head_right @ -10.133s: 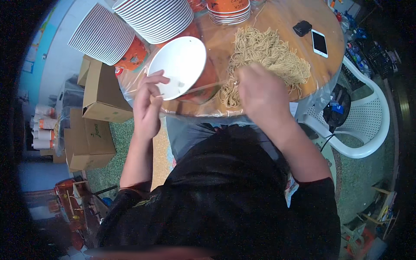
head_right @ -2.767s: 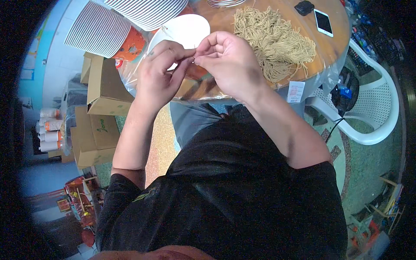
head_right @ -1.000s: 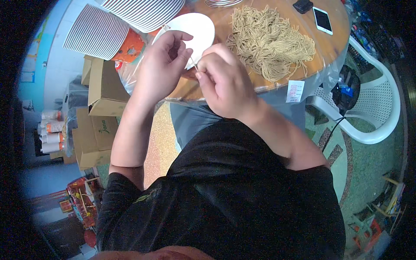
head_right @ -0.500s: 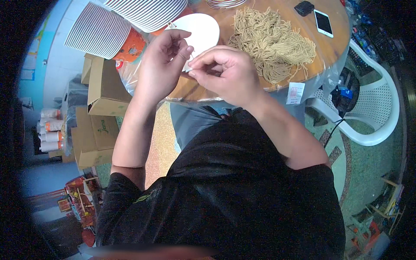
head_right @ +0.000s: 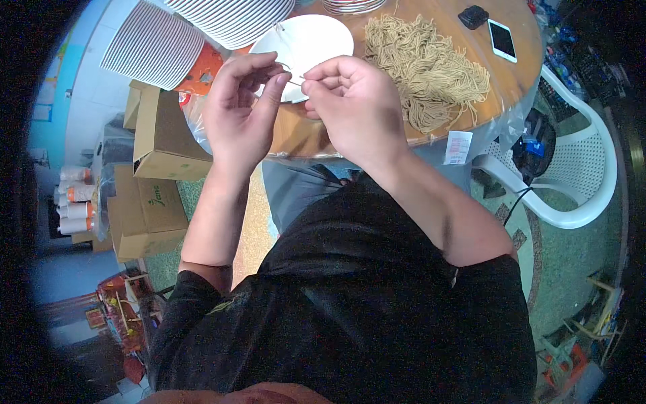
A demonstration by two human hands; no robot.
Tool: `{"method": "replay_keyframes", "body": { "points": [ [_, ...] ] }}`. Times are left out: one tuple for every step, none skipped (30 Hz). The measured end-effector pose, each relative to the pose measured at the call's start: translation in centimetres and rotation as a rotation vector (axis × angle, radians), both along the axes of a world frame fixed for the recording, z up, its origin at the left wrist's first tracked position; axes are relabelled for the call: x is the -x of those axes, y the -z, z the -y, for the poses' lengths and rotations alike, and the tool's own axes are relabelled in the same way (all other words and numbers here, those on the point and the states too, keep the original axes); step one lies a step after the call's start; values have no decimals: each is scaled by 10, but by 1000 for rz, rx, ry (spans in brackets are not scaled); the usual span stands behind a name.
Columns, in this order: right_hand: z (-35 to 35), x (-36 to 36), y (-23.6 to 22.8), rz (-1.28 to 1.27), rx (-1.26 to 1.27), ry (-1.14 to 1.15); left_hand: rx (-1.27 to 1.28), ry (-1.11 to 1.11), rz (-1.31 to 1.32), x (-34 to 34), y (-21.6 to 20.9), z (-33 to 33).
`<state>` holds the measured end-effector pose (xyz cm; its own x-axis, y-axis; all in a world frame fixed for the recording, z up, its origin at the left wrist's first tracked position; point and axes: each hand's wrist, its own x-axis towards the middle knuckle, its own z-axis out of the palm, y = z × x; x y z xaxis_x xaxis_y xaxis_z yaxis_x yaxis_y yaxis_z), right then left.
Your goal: Tying small bundles of dried fibers using a single strand as a tie.
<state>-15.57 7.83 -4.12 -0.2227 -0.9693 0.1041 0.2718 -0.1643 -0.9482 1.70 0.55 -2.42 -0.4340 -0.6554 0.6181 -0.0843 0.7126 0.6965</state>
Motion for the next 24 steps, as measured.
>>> {"method": "replay_keyframes", "body": {
  "points": [
    [0,2,-3,-1,0,1,127,-50,21,2,-3,-2],
    [0,4,-6,-37,-19,-37,253,-100,43,3,-6,-3],
    [1,7,-8,-72,-37,-76,253,-99,41,4,-9,-2],
    [2,10,-9,-74,-37,-76,377,-71,80,5,-12,-1],
    [3,14,-10,-105,-43,-111,500,-43,120,6,-15,-1],
    [4,18,-11,-135,-49,-146,498,-39,140,9,-19,-4],
    [6,22,-12,-137,-48,-148,499,-41,138,10,-22,-3],
    [8,25,-13,-187,-59,-203,522,-21,150,12,-25,1],
    [9,29,-14,-238,-69,-259,545,-1,162,14,-25,5],
    [9,32,-16,-240,-69,-258,546,-1,159,17,-25,8],
    [9,34,-18,-240,-71,-282,470,24,112,21,-24,12],
    [9,36,-20,-239,-73,-307,394,49,66,23,-23,13],
    [10,39,-19,-239,-73,-305,237,100,59,23,-19,11],
    [10,40,-17,-197,-68,-326,237,101,59,23,-15,12],
    [11,42,-15,-154,-62,-348,71,203,-3,20,-11,14],
    [11,44,-12,-154,-63,-345,-97,307,-64,19,-10,16],
    [11,47,-7,-132,-38,-363,-98,309,-65,16,-11,17],
    [11,49,-4,-110,-13,-383,-166,377,5,12,-14,19],
    [10,50,-2,-109,-14,-385,-235,441,75,7,-15,19],
    [8,49,-1,-84,8,-384,-199,451,129,6,-17,21],
    [6,49,0,-59,31,-382,-201,449,129,5,-18,20],
    [3,49,-1,-59,30,-384,-207,447,185,6,-24,17],
    [0,49,-3,-82,20,-373,-214,447,240,6,-27,15],
    [-2,48,-4,-106,9,-361,-214,447,240,6,-27,16]
  ]
}}
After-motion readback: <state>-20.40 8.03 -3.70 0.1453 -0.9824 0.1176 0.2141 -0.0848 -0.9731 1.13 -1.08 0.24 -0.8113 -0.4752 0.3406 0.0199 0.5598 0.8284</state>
